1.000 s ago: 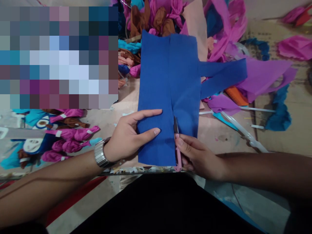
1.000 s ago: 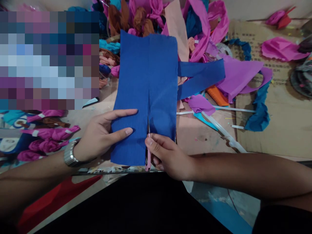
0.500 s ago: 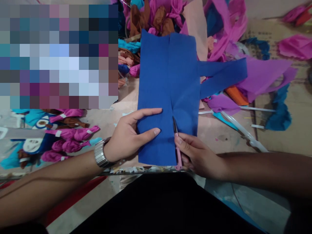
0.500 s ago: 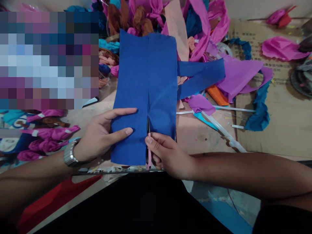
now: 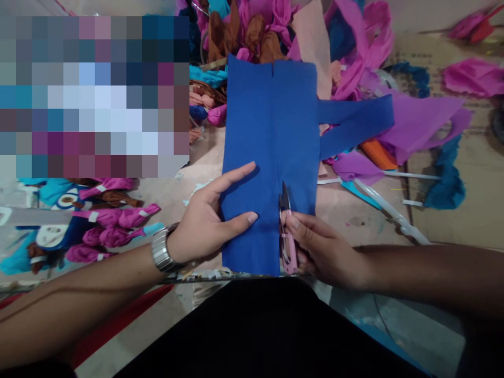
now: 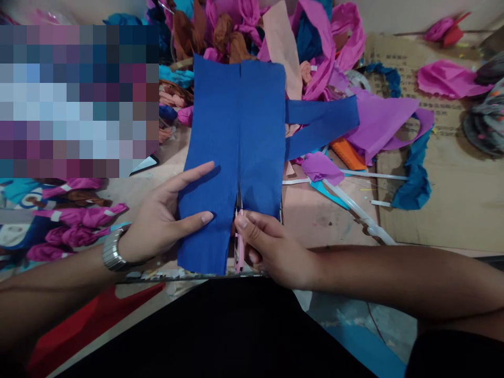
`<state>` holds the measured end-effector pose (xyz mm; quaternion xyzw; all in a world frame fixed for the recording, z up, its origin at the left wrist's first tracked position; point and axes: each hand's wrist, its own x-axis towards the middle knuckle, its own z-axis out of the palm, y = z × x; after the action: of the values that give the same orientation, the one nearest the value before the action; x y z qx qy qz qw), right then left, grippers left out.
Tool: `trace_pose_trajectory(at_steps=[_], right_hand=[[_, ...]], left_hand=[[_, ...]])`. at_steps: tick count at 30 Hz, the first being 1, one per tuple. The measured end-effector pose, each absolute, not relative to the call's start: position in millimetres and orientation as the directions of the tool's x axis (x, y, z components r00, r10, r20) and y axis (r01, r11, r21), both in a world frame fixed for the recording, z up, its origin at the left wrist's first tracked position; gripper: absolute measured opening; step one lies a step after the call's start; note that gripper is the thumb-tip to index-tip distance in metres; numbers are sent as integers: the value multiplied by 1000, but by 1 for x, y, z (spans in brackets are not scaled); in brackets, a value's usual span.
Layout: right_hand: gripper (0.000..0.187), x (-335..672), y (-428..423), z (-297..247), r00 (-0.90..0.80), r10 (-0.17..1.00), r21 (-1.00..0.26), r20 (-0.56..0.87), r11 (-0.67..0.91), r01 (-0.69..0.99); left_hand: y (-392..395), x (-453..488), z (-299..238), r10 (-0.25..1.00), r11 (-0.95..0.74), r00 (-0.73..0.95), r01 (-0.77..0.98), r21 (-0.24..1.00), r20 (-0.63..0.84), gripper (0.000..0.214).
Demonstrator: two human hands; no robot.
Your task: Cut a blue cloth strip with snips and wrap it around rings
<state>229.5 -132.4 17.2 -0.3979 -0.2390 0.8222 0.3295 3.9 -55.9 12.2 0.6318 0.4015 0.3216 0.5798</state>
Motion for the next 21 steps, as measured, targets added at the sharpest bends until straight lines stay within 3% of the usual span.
trace_pose_trajectory(at_steps=[7, 21], right_hand=[[49, 229, -130, 17, -470, 733, -655, -491, -667, -356], [48, 228, -128, 17, -487, 688, -602, -538, -718, -349]], left_hand=[[-56, 3, 12, 857, 32, 506, 130, 991, -94, 65], [-58, 3, 12, 856, 34, 505, 151, 988, -106, 65]])
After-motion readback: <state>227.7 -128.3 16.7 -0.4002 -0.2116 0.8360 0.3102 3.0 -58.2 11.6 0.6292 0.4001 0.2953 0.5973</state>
